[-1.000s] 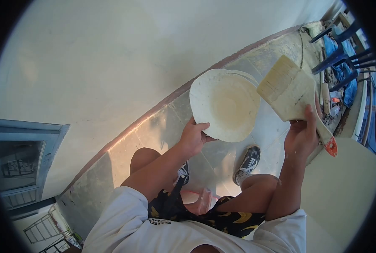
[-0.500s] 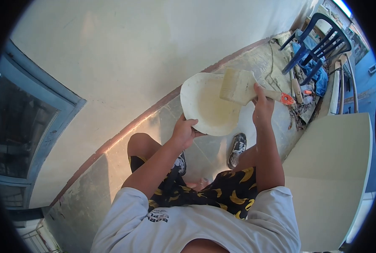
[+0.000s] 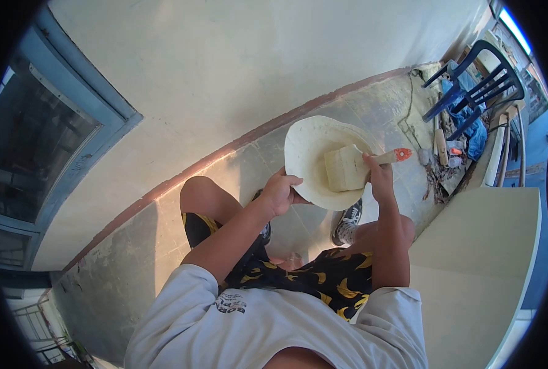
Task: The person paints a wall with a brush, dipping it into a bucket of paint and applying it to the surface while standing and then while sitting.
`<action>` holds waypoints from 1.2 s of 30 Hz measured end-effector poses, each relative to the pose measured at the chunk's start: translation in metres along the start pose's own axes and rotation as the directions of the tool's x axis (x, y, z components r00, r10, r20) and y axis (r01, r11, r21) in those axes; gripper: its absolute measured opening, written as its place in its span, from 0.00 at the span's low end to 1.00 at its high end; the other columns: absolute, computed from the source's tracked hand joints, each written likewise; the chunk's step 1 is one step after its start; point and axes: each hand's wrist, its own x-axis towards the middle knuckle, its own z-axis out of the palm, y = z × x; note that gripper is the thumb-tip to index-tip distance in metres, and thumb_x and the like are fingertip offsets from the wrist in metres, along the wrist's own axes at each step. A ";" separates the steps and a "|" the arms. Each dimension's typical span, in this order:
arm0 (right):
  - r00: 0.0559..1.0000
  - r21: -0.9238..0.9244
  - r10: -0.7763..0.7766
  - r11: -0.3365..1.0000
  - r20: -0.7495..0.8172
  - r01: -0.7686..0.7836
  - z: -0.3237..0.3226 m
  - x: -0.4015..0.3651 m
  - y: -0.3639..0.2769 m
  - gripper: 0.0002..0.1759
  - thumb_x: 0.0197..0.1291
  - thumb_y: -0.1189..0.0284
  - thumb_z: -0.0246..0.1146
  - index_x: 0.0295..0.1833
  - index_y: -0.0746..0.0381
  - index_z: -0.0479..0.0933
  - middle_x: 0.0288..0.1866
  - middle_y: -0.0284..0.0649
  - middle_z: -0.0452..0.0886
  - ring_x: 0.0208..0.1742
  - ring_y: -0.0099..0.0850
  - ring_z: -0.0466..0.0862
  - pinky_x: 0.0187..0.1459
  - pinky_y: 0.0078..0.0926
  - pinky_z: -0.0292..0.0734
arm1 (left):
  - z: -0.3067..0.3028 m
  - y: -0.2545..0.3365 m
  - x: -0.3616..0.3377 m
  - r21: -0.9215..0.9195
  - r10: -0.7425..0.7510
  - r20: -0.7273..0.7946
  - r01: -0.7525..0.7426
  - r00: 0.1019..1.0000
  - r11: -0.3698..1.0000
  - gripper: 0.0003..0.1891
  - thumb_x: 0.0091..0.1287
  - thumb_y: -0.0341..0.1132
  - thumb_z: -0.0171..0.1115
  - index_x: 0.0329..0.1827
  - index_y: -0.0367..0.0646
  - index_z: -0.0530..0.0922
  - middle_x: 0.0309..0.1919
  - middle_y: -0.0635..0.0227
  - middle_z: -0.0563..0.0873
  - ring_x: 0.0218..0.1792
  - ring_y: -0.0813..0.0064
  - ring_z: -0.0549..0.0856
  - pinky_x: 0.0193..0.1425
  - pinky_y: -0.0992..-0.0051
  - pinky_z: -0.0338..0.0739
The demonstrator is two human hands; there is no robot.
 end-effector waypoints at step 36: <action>0.984 0.039 -0.062 0.997 -0.166 0.069 0.018 0.202 0.027 0.19 0.59 0.72 0.61 0.49 0.77 0.73 0.45 0.42 0.78 0.45 0.26 0.77 0.48 0.23 0.70 | -0.120 -0.215 0.151 0.923 -0.396 -0.120 0.249 0.910 0.294 0.38 0.65 0.65 0.38 0.64 0.40 0.67 0.61 0.46 0.70 0.63 0.50 0.69 0.67 0.64 0.59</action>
